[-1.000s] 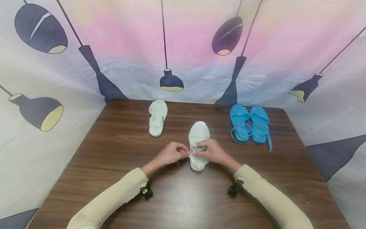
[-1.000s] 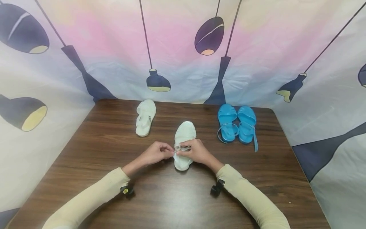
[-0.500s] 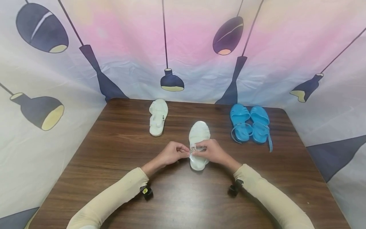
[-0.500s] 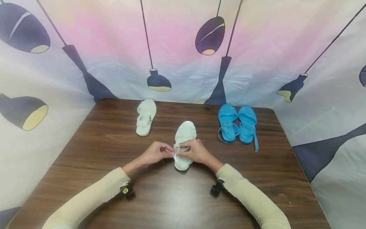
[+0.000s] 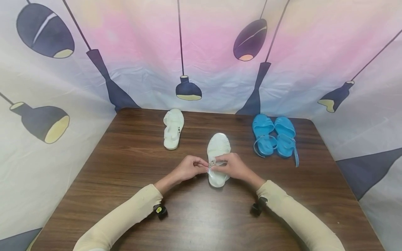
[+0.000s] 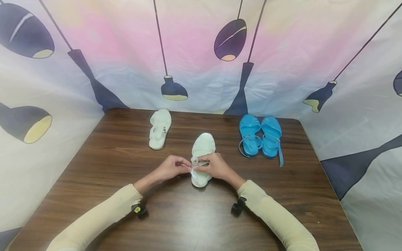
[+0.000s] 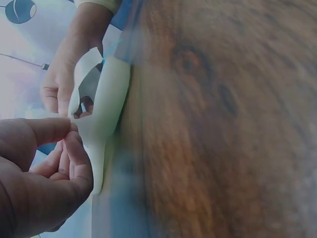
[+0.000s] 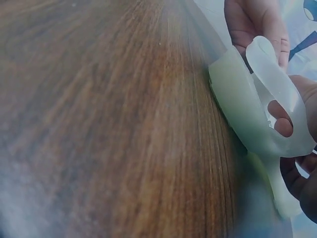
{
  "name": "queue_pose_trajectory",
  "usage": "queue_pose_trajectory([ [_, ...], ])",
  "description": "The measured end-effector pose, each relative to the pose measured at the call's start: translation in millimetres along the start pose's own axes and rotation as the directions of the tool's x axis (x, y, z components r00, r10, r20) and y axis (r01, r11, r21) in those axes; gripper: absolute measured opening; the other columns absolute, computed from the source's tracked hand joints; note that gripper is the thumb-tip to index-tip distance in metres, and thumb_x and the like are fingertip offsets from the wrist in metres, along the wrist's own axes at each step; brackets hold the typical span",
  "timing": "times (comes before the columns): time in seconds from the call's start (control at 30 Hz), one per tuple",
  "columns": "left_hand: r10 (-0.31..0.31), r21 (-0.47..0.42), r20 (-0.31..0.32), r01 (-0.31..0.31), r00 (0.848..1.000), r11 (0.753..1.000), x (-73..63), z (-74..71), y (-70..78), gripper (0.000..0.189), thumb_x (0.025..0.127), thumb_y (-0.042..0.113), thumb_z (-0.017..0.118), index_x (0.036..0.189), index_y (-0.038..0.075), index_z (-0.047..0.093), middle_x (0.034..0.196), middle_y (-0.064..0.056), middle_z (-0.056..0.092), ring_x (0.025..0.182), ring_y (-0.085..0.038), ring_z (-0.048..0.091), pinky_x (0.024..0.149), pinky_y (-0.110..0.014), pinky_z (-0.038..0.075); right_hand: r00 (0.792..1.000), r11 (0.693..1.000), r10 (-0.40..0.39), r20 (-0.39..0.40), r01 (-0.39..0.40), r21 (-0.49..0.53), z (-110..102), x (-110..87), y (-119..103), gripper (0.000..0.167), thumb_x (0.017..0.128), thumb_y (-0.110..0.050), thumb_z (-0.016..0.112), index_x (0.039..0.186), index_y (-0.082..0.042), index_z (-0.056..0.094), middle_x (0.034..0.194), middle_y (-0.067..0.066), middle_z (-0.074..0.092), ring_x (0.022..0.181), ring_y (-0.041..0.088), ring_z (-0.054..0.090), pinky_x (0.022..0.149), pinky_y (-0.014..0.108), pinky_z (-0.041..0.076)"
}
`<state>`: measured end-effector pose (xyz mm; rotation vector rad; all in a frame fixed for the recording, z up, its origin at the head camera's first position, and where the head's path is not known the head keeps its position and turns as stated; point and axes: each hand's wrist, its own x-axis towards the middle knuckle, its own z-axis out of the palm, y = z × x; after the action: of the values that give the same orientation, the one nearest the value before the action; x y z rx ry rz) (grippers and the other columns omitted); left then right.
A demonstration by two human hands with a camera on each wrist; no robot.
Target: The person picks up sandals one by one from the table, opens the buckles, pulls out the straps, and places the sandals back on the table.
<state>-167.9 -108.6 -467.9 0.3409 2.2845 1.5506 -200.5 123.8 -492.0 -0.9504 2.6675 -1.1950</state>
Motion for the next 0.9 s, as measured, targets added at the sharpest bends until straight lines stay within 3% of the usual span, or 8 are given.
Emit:
queue_pose_trajectory([
  [0.33, 0.047, 0.0, -0.033, -0.047, 0.998, 0.999, -1.4, -3.7, -3.2, 0.019, 0.094, 0.016, 0.074, 0.109, 0.004, 0.075, 0.095, -0.008, 0.075, 0.083, -0.025, 0.07, 0.06, -0.04, 0.059, 0.999, 0.999, 0.038, 0.003, -0.038, 0.036, -0.4, -0.5, 1.0, 0.03, 0.086, -0.03, 0.084, 0.11, -0.013, 0.081, 0.105, -0.001, 0.078, 0.091, 0.007, 0.068, 0.078, 0.024, 0.057],
  [0.5, 0.149, 0.04, -0.074, -0.146, 0.986, 0.988, 0.5, -3.7, -4.3, 0.023, 0.094, 0.015, 0.075, 0.113, 0.002, 0.073, 0.1, -0.011, 0.075, 0.089, -0.018, 0.071, 0.073, -0.03, 0.059, 0.998, 0.997, 0.059, 0.001, -0.059, 0.046, -0.7, -1.2, 1.9, 0.031, 0.086, -0.034, 0.084, 0.109, -0.014, 0.081, 0.105, -0.002, 0.078, 0.092, 0.008, 0.069, 0.08, 0.026, 0.057],
  [0.6, 0.203, 0.051, -0.109, -0.198, 0.973, 0.979, 2.1, -2.9, -3.7, 0.023, 0.093, 0.013, 0.076, 0.111, -0.001, 0.074, 0.099, -0.013, 0.075, 0.089, -0.02, 0.07, 0.076, -0.024, 0.057, 0.999, 0.998, 0.053, -0.013, -0.052, 0.045, 0.1, -1.0, 1.2, 0.03, 0.086, -0.035, 0.084, 0.107, -0.014, 0.081, 0.104, -0.003, 0.078, 0.092, 0.007, 0.069, 0.079, 0.026, 0.057],
  [0.77, 0.232, 0.043, -0.134, -0.228, 0.963, 0.973, 2.8, -2.3, -1.6, 0.026, 0.09, 0.012, 0.079, 0.11, -0.004, 0.074, 0.097, -0.017, 0.075, 0.087, -0.026, 0.071, 0.072, -0.022, 0.057, 0.999, 0.999, 0.039, -0.03, -0.038, 0.035, 1.4, -0.4, -1.4, 0.029, 0.085, -0.034, 0.085, 0.106, -0.014, 0.081, 0.102, -0.003, 0.078, 0.09, 0.007, 0.07, 0.078, 0.025, 0.057],
  [0.9, 0.243, 0.068, -0.147, -0.236, 0.959, 0.969, 3.3, -1.8, 0.3, 0.023, 0.09, 0.016, 0.08, 0.106, 0.0, 0.077, 0.095, -0.013, 0.076, 0.085, -0.021, 0.07, 0.072, -0.021, 0.057, 0.999, 0.998, 0.048, -0.026, -0.047, 0.037, 0.8, 0.1, -3.7, 0.028, 0.085, -0.033, 0.085, 0.106, -0.015, 0.082, 0.102, -0.004, 0.078, 0.091, 0.006, 0.07, 0.079, 0.026, 0.057],
])
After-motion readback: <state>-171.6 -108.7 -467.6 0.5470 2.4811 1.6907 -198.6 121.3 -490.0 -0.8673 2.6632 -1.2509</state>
